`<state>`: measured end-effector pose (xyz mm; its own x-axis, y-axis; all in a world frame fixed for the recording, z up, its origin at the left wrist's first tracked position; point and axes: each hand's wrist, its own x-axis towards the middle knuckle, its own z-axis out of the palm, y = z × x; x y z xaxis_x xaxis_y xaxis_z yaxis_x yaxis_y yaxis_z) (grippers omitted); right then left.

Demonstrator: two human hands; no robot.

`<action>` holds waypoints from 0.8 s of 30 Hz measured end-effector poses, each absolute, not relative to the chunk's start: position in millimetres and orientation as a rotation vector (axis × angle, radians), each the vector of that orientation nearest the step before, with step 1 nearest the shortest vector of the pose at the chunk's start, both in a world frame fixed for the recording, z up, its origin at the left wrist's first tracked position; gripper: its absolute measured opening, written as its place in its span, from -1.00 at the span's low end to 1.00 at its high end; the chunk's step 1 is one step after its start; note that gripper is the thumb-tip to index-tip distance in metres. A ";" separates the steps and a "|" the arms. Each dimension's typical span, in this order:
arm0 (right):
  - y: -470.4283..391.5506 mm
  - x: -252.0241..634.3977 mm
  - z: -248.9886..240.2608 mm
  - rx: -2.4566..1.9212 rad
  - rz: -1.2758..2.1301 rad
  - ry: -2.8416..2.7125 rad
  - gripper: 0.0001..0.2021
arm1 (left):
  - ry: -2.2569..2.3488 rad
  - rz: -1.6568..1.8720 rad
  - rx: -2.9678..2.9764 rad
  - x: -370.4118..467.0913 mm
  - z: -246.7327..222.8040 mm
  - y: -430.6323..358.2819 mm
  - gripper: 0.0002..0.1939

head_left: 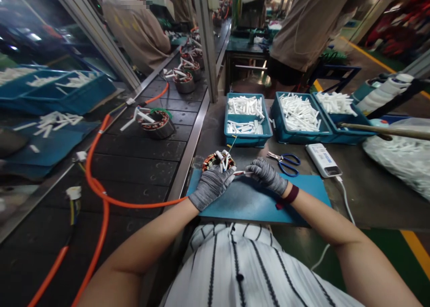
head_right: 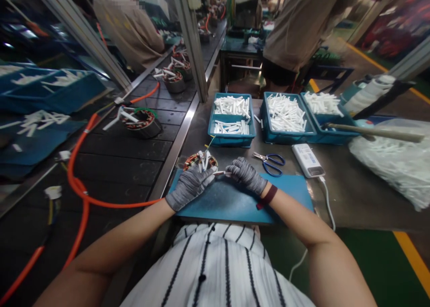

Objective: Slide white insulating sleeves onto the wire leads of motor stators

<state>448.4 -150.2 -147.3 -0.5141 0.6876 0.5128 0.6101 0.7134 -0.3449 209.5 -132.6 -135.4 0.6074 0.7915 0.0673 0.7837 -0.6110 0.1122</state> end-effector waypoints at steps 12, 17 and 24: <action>-140.1 419.7 -138.4 -1.254 1.698 -1.866 -0.38 | 1.334 -0.006 2.684 210.3 -122.5 -135.4 -0.59; -164.1 430.5 -140.7 -1.356 1.035 -2.004 -0.48 | 1.313 0.025 2.704 211.4 -122.1 -135.6 -0.60; -158.3 427.3 -151.0 -1.196 0.708 -2.131 -0.57 | 1.306 0.056 2.742 212.1 -126.4 -134.8 -0.62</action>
